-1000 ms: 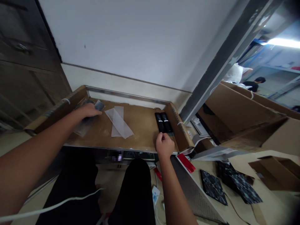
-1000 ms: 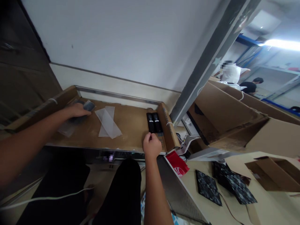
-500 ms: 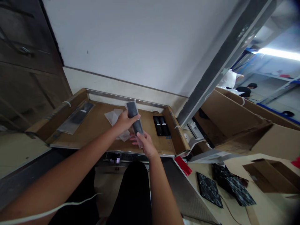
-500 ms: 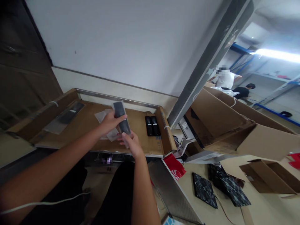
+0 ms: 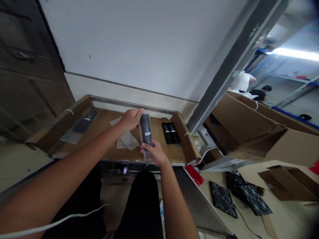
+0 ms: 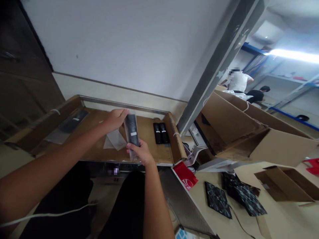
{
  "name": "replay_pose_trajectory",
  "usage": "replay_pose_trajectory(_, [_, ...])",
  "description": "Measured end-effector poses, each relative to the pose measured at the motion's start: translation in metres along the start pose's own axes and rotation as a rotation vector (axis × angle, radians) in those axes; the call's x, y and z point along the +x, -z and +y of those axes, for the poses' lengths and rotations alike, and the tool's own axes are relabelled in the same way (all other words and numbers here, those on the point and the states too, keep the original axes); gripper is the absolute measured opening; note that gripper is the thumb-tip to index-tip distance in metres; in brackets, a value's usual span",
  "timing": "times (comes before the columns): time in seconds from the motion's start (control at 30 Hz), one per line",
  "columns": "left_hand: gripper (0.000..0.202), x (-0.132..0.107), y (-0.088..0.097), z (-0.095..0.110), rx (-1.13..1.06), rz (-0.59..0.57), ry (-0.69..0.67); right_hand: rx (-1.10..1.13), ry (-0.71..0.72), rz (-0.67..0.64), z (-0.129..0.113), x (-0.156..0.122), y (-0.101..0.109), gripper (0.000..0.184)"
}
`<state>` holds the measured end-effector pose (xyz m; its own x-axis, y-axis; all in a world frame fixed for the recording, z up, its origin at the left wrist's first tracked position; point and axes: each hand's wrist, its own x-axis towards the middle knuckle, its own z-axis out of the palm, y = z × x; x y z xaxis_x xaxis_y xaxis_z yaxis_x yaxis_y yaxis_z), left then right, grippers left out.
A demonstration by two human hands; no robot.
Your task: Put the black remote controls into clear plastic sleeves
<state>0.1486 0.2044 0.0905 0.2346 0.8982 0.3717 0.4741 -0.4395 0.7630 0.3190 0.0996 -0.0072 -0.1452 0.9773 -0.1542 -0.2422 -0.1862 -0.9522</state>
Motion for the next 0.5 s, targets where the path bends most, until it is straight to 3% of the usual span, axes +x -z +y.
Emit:
replay_pose_trajectory(0.13, [0.048,0.003,-0.002,0.015,0.281,0.070,-0.218,-0.075,0.077,0.026,0.004,0.000,-0.001,0.044])
replay_pose_trajectory(0.27, [0.048,0.011,-0.002,0.031,0.359,0.102,-0.302,-0.162,0.207,0.134,0.009,0.003,-0.003,0.043])
replay_pose_trajectory(0.4, [0.049,0.020,0.008,0.051,0.226,0.176,-0.311,-0.350,0.363,0.308,0.014,0.007,-0.005,0.035])
replay_pose_trajectory(0.5, [0.049,0.035,0.030,0.062,-0.072,0.250,-0.158,-0.462,0.409,0.381,0.016,0.008,-0.007,0.030])
